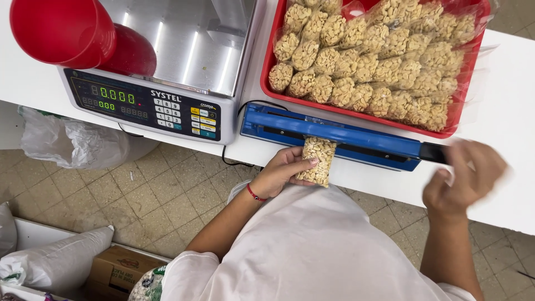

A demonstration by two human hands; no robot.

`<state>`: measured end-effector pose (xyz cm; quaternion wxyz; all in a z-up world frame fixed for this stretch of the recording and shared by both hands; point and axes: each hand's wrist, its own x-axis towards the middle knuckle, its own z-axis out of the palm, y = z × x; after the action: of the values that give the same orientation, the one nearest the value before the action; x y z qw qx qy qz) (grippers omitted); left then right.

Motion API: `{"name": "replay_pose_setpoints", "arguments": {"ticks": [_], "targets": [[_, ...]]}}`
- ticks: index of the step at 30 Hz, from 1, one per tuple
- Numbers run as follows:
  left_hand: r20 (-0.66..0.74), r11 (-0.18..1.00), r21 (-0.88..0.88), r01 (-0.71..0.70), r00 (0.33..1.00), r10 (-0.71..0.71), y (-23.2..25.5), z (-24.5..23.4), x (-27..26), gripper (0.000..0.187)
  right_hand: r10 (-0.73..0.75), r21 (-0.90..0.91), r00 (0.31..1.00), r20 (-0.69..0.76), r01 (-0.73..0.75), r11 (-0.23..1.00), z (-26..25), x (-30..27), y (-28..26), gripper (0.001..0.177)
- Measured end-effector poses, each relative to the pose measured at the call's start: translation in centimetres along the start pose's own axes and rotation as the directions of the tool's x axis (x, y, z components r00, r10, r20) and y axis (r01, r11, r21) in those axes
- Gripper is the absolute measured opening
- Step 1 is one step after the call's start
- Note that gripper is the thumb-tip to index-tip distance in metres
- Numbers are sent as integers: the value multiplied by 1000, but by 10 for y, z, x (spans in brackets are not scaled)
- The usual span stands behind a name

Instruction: Sealing small plastic bags filled with snacks using an impulse sealer on a counter next to a scale.

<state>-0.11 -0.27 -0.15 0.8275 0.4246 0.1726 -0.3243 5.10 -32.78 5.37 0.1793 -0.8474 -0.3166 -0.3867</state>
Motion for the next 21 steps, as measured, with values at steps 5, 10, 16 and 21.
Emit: {"name": "replay_pose_setpoints", "arguments": {"ticks": [5, 10, 16, 21], "targets": [[-8, 1000, -3, 11, 1000, -11, 0, 0, 0, 48, -321, 76, 918, -234, 347, 935, -19, -31, -1, 34], [12, 985, -99, -144, 989, 146, -9, 1, 3, 46, -203, 359, 978, 53, 171, 918, 42, -20, -38, 41], [14, 985, -93, -147, 989, 149, -4, 4, 0, 45, -149, 355, 943, 296, 36, 934, 67, -25, -37, 46], [20, 982, -96, -160, 987, 163, -3, 5, -1, 45, -172, 348, 922, 346, 44, 937, 73, -29, -38, 49]]}}
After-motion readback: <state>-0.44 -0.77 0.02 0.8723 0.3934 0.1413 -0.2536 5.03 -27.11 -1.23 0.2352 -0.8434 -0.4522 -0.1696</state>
